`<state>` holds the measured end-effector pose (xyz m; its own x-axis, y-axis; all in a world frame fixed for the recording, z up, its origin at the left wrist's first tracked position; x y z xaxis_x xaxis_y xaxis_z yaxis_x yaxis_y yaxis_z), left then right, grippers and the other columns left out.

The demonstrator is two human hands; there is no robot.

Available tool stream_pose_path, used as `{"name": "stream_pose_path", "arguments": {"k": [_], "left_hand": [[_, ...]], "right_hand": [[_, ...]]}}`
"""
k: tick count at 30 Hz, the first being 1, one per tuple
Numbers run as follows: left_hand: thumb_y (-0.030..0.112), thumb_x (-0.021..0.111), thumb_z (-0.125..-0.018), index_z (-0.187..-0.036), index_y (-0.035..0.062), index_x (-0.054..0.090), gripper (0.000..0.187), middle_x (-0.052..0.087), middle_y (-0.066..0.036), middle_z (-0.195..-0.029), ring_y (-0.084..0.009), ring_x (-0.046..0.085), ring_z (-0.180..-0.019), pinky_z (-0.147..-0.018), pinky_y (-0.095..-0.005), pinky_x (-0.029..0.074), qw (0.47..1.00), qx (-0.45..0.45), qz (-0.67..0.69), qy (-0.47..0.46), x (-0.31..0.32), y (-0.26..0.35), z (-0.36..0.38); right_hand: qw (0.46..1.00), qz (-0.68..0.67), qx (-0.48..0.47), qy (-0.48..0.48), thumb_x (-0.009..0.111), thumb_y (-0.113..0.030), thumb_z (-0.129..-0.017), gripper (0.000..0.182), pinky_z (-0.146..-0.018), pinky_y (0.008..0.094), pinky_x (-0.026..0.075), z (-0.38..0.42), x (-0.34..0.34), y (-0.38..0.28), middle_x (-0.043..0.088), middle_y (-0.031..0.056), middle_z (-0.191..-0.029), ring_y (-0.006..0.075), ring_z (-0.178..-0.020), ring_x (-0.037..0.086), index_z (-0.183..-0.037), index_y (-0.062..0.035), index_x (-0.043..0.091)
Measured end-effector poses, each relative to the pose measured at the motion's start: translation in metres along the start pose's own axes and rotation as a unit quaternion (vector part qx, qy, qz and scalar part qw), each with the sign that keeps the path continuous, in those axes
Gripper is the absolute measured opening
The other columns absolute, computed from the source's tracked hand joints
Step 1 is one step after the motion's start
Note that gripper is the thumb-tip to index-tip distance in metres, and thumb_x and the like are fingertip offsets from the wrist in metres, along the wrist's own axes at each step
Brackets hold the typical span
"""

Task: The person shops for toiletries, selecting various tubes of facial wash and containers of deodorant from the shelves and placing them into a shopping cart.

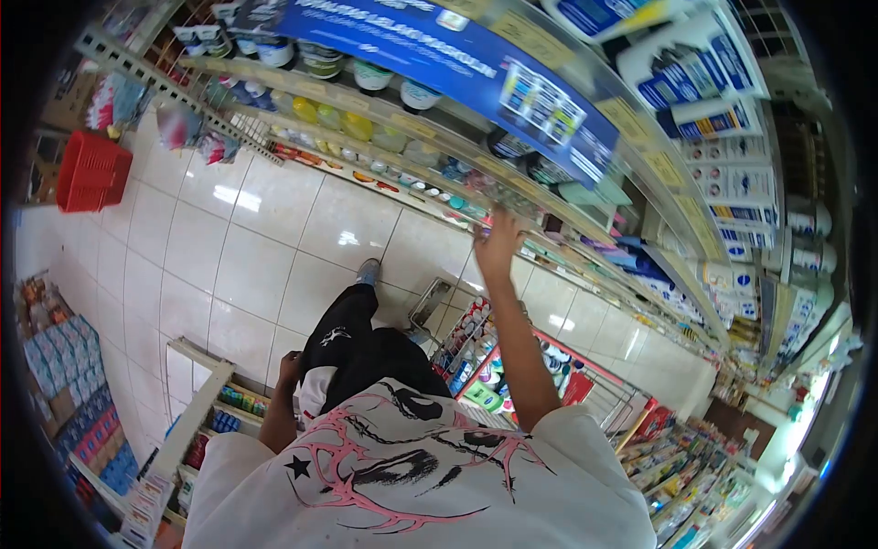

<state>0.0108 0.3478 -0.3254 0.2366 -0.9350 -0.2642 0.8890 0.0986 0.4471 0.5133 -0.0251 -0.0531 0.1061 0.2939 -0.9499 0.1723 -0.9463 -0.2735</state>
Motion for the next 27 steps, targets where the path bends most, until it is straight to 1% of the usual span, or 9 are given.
{"name": "stream_pose_path", "arguments": {"k": [2,6,8,10,12,14,16,21,27], "left_hand": [[0.024,0.059,-0.087,-0.105,-0.0011,0.066,0.031,0.069,-0.012,-0.089,-0.0162,0.064,-0.076,-0.066,-0.0313,0.052,1.0,-0.027,0.008,-0.01,0.01,0.03,0.002],[0.03,0.056,-0.09,-0.114,0.0028,0.059,0.037,0.065,-0.01,-0.094,-0.0201,0.062,-0.077,-0.066,-0.036,0.051,0.992,-0.05,-0.076,-0.081,0.044,0.081,-0.03],[0.036,0.057,-0.09,-0.114,0.0095,0.056,0.036,0.065,-0.009,-0.097,-0.0192,0.061,-0.076,-0.064,-0.0388,0.051,0.985,-0.018,-0.131,-0.115,0.067,0.106,-0.06],[0.039,0.057,-0.089,-0.113,0.0112,0.057,0.036,0.066,-0.007,-0.098,-0.0185,0.061,-0.078,-0.065,-0.0369,0.05,0.98,0.028,-0.152,-0.128,0.094,0.147,-0.07],[0.041,0.054,-0.09,-0.118,0.0102,0.057,0.042,0.065,-0.008,-0.103,-0.0187,0.061,-0.084,-0.071,-0.0359,0.049,0.973,0.079,-0.153,-0.155,0.128,0.191,-0.06],[0.039,0.053,-0.091,-0.122,0.0088,0.056,0.043,0.064,-0.008,-0.105,-0.0191,0.061,-0.088,-0.074,-0.0359,0.049,0.968,0.087,-0.173,-0.16,0.162,0.227,-0.029],[0.036,0.05,-0.093,-0.124,0.0083,0.055,0.041,0.064,-0.008,-0.106,-0.0189,0.061,-0.09,-0.075,-0.0347,0.049,0.961,0.159,-0.157,-0.164,0.192,0.257,0.012],[0.033,0.048,-0.095,-0.123,0.0082,0.056,0.039,0.064,-0.007,-0.105,-0.0169,0.061,-0.086,-0.072,-0.031,0.05,0.945,0.184,-0.216,-0.165,0.229,0.202,0.067],[0.029,0.054,-0.094,-0.116,0.0058,0.06,0.033,0.064,-0.005,-0.097,-0.015,0.063,-0.082,-0.065,-0.0285,0.049,0.943,0.102,-0.294,-0.118,0.179,0.057,0.12]], "right_hand": [[0.999,-0.032,-0.021,0.01,0.065,-0.025,-0.084,0.033,-0.088,0.0482,0.033,0.058,-0.011,-0.008,0.058,0.0129,-0.103,0.033,-0.096,0.053,-0.112,-0.0074,0.06],[0.988,-0.112,0.049,-0.097,0.062,-0.019,-0.087,0.015,-0.08,0.0428,0.036,0.188,-0.038,0.033,0.064,0.0077,-0.08,0.0272,-0.085,0.058,-0.081,-0.0061,0.064],[0.988,-0.112,0.102,0.026,0.063,-0.014,-0.086,0.011,-0.076,0.0404,0.04,0.262,-0.075,0.086,0.063,0.0113,-0.079,0.0281,-0.082,0.059,-0.082,-0.0036,0.063],[0.928,-0.175,0.329,0.021,0.063,-0.008,-0.084,0.01,-0.073,0.0404,0.044,0.352,-0.076,0.175,0.064,0.0149,-0.086,0.0293,-0.083,0.059,-0.091,-0.0015,0.063],[0.922,-0.108,0.343,0.143,0.062,-0.002,-0.079,0.022,-0.079,0.0433,0.047,0.423,-0.114,0.221,0.064,0.0175,-0.09,0.0368,-0.091,0.059,-0.101,-0.0012,0.062],[0.92,-0.069,0.383,0.055,0.062,-0.005,-0.079,0.026,-0.078,0.0434,0.049,0.506,-0.104,0.283,0.064,0.0201,-0.093,0.0388,-0.091,0.06,-0.105,0.0002,0.061],[0.897,-0.057,0.439,0.006,0.069,-0.009,-0.074,0.039,-0.08,0.04,0.049,0.568,-0.092,0.336,0.063,0.0191,-0.103,0.0328,-0.095,0.062,-0.11,-0.0011,0.059],[0.824,-0.165,0.542,-0.021,0.071,-0.02,-0.076,0.043,-0.083,0.0376,0.049,0.612,-0.063,0.399,0.066,0.0173,-0.106,0.0283,-0.096,0.064,-0.112,-0.0008,0.06],[0.819,-0.283,0.478,-0.142,0.07,-0.022,-0.074,0.04,-0.082,0.0403,0.05,0.566,0.003,0.387,0.066,0.022,-0.097,0.0349,-0.094,0.064,-0.104,0.0026,0.061]]}}
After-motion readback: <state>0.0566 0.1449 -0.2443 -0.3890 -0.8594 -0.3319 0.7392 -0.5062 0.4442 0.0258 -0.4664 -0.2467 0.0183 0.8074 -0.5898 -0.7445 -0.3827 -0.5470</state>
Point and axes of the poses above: each hand's wrist, its own z-axis away from the middle knuckle, its own x-axis out of the palm, y = z × x, the point moved 10 cm from there along -z, towards the middle knuckle
